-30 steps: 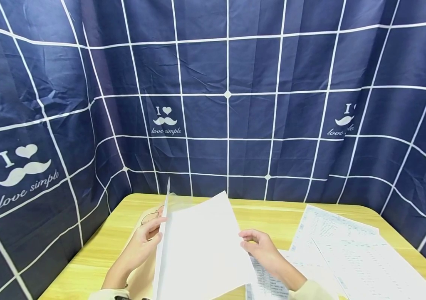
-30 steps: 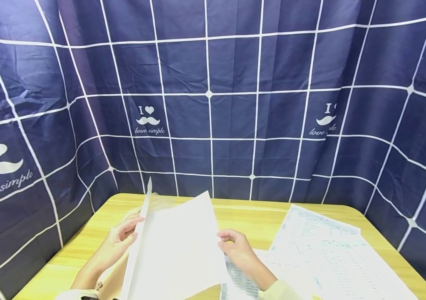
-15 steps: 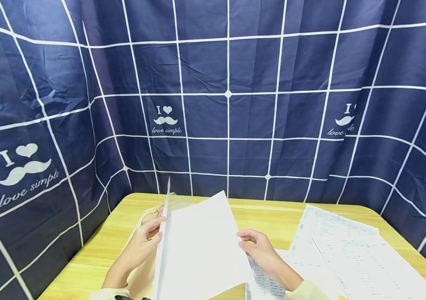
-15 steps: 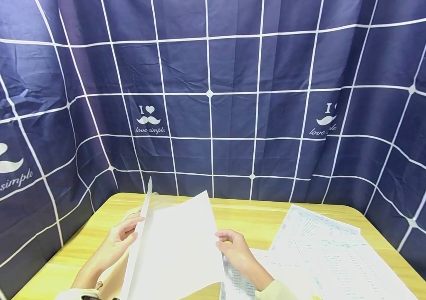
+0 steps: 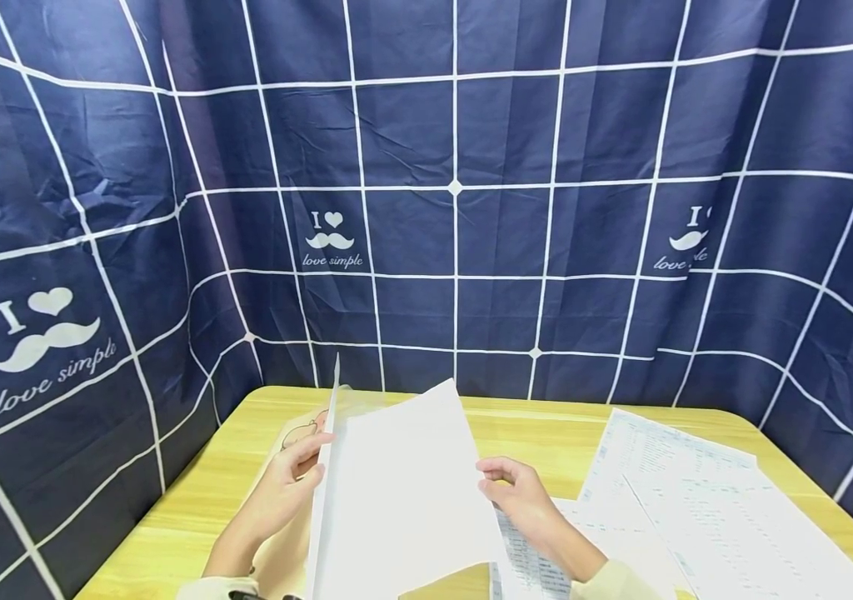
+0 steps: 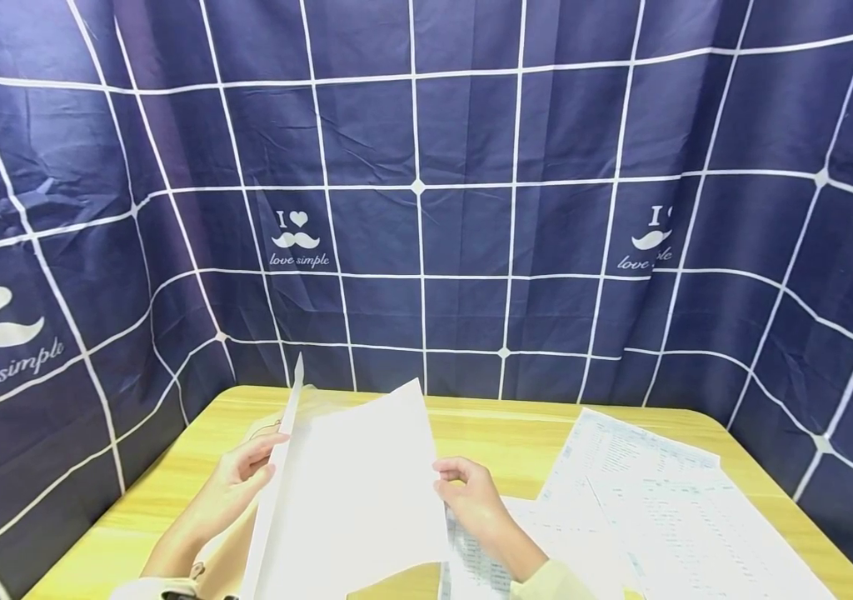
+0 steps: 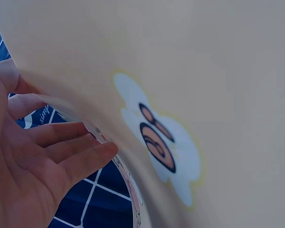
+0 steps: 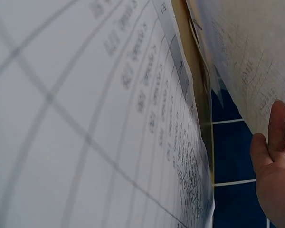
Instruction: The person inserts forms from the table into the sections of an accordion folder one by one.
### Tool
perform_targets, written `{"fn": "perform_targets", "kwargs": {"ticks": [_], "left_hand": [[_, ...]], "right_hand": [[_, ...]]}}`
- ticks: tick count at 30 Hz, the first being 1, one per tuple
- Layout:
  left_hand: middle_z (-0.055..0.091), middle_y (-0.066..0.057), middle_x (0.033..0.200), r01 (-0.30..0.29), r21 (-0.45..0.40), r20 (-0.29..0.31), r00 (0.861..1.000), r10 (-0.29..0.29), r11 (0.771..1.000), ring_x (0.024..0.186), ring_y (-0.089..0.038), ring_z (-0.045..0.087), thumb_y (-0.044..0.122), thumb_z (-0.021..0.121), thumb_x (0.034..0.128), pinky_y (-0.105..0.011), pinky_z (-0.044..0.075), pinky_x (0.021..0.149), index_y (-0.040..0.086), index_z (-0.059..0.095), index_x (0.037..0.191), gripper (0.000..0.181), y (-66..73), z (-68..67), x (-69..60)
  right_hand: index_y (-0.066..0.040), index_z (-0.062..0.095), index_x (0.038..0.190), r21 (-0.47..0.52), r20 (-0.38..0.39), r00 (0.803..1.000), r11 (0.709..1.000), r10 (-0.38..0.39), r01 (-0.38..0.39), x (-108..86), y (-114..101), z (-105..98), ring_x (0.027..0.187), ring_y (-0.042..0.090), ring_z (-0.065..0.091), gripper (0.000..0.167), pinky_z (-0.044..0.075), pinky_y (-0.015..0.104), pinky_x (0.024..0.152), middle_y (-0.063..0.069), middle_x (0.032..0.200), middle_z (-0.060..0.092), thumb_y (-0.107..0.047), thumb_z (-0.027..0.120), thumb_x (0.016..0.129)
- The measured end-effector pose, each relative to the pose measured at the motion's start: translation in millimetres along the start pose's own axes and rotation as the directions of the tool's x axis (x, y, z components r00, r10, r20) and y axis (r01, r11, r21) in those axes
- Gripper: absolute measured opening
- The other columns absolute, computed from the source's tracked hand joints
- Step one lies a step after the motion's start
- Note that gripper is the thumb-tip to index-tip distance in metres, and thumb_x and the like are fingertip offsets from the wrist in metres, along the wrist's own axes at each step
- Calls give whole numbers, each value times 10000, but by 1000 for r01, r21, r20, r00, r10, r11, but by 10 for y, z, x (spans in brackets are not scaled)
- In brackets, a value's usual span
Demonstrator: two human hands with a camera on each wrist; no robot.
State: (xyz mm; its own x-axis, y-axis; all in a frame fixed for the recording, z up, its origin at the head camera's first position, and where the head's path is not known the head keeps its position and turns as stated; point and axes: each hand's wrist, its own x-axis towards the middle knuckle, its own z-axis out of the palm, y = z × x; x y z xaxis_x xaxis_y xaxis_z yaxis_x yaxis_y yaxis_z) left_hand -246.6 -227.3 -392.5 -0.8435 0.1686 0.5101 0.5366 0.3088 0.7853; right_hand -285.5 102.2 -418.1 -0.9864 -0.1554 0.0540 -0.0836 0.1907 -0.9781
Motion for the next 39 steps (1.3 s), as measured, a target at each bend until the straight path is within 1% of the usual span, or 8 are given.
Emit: {"fn": "perform_targets", "kwargs": {"ticks": [4, 10, 14, 21, 24, 28, 35, 39], "left_hand": [[508, -344, 1217, 8, 0, -4, 1000, -8, 1000, 1055, -53, 580, -88, 485, 885, -134, 483, 826, -158, 506, 1210, 333, -5, -1, -4], [515, -348, 1205, -3, -1, 0, 1000, 3, 1000, 1051, -59, 586, -90, 482, 885, -139, 488, 823, -158, 507, 1207, 330, -9, -4, -4], [506, -347, 1214, 1, -2, -7, 1000, -1, 1000, 1053, -46, 581, -90, 484, 885, -128, 481, 825, -163, 504, 1209, 333, -11, -7, -6], [514, -346, 1208, 8, -3, 1, 1000, -8, 1000, 1054, -74, 589, -87, 482, 889, -138, 487, 827, -156, 502, 1214, 333, -4, -11, 0], [516, -336, 1219, 29, -1, 3, 1000, -29, 1000, 1064, -96, 590, -76, 485, 891, -140, 486, 831, -135, 509, 1220, 335, 2, -11, -1], [524, -324, 1218, 34, 6, 4, 999, -34, 999, 1067, -113, 592, -70, 488, 894, -142, 486, 832, -125, 513, 1222, 334, 3, -13, -3], [542, -308, 1200, 2, 5, 2, 1000, -2, 1000, 1048, -60, 589, -79, 484, 891, -148, 493, 827, -130, 516, 1212, 326, -10, -17, -4], [540, -302, 1201, 1, 4, 0, 1000, -1, 1000, 1046, -64, 591, -77, 486, 889, -150, 493, 826, -127, 520, 1212, 328, -13, -16, -4]], "right_hand": [[40, 602, 1140, -5, -14, 1000, 1000, -3, 3, 8, 9, 26, 837, 162, 531, 300, 494, 237, 705, 99, 974, 556, -24, 602, 847], [40, 600, 1144, -7, -18, 1000, 1000, 0, 0, 6, 9, 53, 832, 157, 525, 312, 491, 233, 694, 86, 962, 555, -30, 609, 839], [44, 592, 1144, -4, 12, 1000, 1000, -5, 5, -6, 1, 56, 836, 162, 517, 317, 486, 237, 693, 89, 965, 546, -38, 608, 838], [54, 579, 1140, -2, 83, 997, 1000, -10, 10, -46, -12, 36, 827, 161, 498, 318, 481, 225, 686, 85, 959, 526, -59, 611, 845], [56, 576, 1138, -8, 96, 995, 1000, -19, 20, -55, -14, 40, 815, 151, 501, 319, 487, 223, 688, 82, 961, 524, -66, 613, 846], [61, 572, 1136, -7, 100, 995, 1000, -29, 30, -67, -16, 62, 800, 142, 506, 320, 492, 217, 684, 78, 959, 526, -66, 616, 846], [51, 565, 1147, -4, 110, 994, 1000, -23, 24, -71, -21, 101, 804, 146, 496, 325, 478, 212, 673, 69, 955, 523, -78, 617, 853], [46, 567, 1143, -9, 95, 995, 1000, -27, 28, -75, -24, 110, 816, 155, 496, 326, 479, 220, 680, 79, 965, 524, -75, 616, 843]]}}
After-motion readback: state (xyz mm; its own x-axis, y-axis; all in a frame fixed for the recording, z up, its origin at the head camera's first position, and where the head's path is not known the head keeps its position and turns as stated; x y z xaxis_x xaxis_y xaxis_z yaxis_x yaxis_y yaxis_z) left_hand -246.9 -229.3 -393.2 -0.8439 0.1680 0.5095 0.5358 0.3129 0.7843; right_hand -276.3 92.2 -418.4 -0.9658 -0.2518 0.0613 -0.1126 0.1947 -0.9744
